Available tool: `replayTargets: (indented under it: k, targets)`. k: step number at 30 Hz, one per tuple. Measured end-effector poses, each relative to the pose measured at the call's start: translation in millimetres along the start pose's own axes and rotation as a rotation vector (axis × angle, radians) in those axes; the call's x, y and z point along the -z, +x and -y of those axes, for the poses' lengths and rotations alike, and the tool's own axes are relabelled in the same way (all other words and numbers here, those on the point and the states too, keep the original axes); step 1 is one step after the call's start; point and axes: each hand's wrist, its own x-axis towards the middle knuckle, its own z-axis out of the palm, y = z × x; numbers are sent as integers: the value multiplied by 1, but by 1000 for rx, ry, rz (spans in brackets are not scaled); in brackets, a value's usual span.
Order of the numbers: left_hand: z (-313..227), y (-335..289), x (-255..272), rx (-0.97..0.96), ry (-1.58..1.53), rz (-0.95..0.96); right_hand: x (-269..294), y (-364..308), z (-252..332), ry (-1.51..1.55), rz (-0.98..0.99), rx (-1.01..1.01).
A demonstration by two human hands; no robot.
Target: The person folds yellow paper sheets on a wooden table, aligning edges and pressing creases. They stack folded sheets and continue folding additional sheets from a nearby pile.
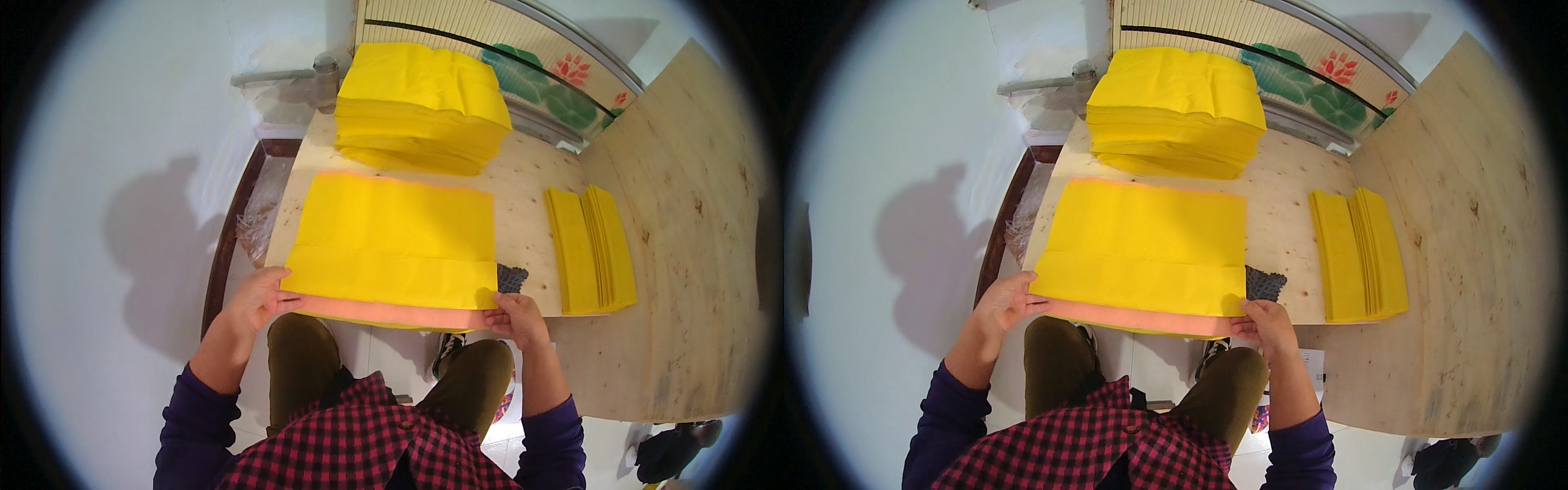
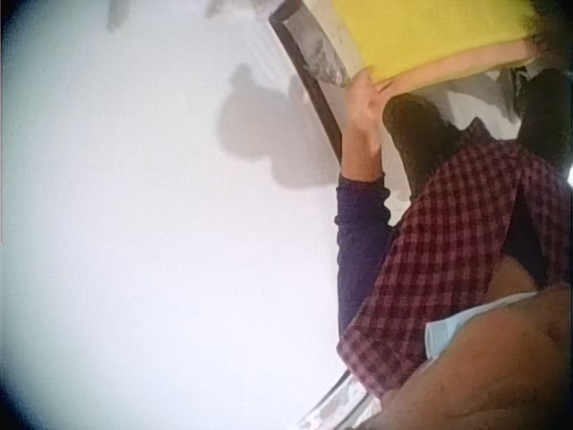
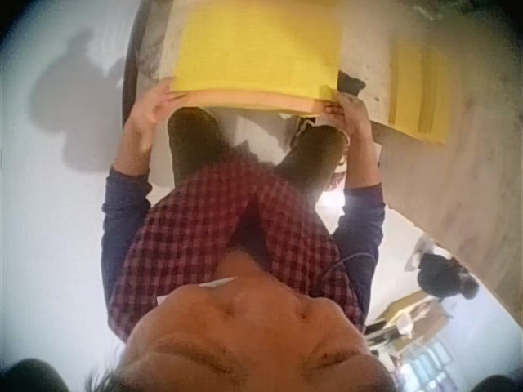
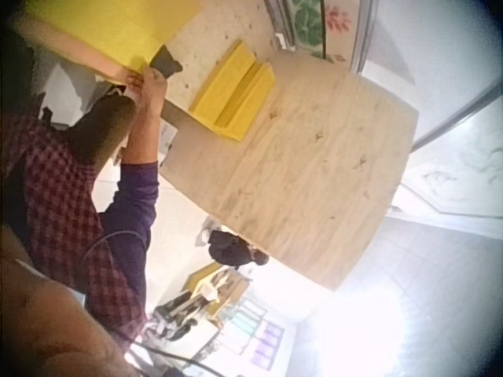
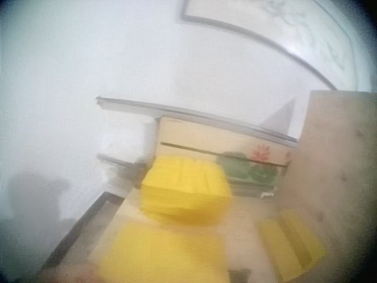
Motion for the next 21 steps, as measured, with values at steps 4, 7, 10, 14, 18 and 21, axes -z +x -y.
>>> replayTargets:
  k: [4, 7, 10, 14, 18, 21]
  targets:
    - [-22, 15, 1, 27, 183, 33, 6, 12, 7, -137, -39, 40]
    - [-33, 31, -3, 43, 262, 16, 7, 24, 12, -156, -12, 71]
    - [-43, 49, -10, 24, 256, 12, 4, 36, 23, -177, -23, 96]
    - [-61, 76, -21, -19, 318, 6, 2, 54, 47, -262, -18, 104]
    - [-77, 99, -31, -54, 268, 8, -2, 80, 71, -279, 2, 127]
    - [-87, 111, -35, -41, 310, 37, -4, 100, 87, -284, 30, 124]
